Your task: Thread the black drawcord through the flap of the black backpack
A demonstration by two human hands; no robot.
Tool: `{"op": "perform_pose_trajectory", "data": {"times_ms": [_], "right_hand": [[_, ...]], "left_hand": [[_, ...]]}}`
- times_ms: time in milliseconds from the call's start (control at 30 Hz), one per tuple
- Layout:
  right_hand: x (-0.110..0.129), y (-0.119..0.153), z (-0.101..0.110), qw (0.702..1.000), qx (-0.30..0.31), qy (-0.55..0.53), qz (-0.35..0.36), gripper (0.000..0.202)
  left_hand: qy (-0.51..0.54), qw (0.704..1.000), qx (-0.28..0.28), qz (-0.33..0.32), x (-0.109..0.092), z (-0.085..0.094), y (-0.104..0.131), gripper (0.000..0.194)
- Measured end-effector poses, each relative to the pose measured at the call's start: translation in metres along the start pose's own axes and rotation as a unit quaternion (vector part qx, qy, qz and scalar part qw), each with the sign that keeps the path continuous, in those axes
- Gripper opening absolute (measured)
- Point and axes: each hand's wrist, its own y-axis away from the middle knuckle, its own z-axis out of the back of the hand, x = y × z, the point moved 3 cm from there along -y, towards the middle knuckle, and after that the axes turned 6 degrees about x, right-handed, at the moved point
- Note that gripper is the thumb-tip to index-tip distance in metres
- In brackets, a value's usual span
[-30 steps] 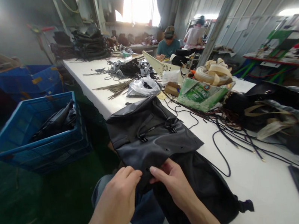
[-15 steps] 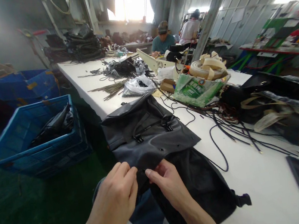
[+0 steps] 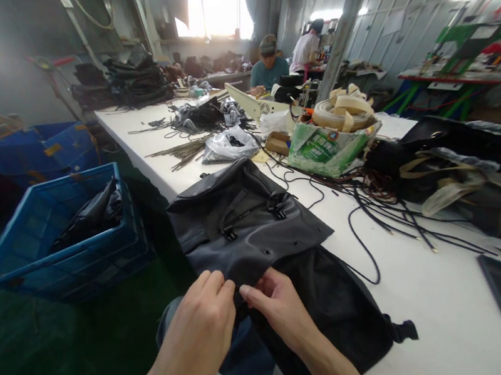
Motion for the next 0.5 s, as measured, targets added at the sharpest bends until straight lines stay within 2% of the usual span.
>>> {"op": "perform_pose_trajectory", "data": {"times_ms": [133, 233, 333, 433, 500], "right_hand": [[0.005, 0.003, 0.002, 1.000, 0.022, 0.007, -0.017, 0.020], [0.006, 0.004, 0.000, 0.995, 0.092, 0.011, -0.030, 0.025], [0.001, 0.004, -0.003, 0.989, 0.140, 0.019, -0.031, 0.028], [-0.005, 0.001, -0.003, 0.990, 0.124, 0.060, -0.037, 0.018], [0.001, 0.000, 0.003, 0.985, 0.086, 0.151, -0.015, 0.019]], "left_hand": [[0.036, 0.999, 0.031, 0.016, 0.000, -0.008, -0.002, 0.027], [0.073, 0.995, 0.059, 0.031, 0.003, -0.016, -0.001, 0.031], [0.129, 0.989, 0.055, 0.051, 0.009, -0.021, 0.000, 0.031], [0.197, 0.975, 0.027, 0.097, 0.019, -0.021, 0.001, 0.024], [0.211, 0.968, 0.019, 0.133, 0.027, -0.019, 0.005, 0.024]]}}
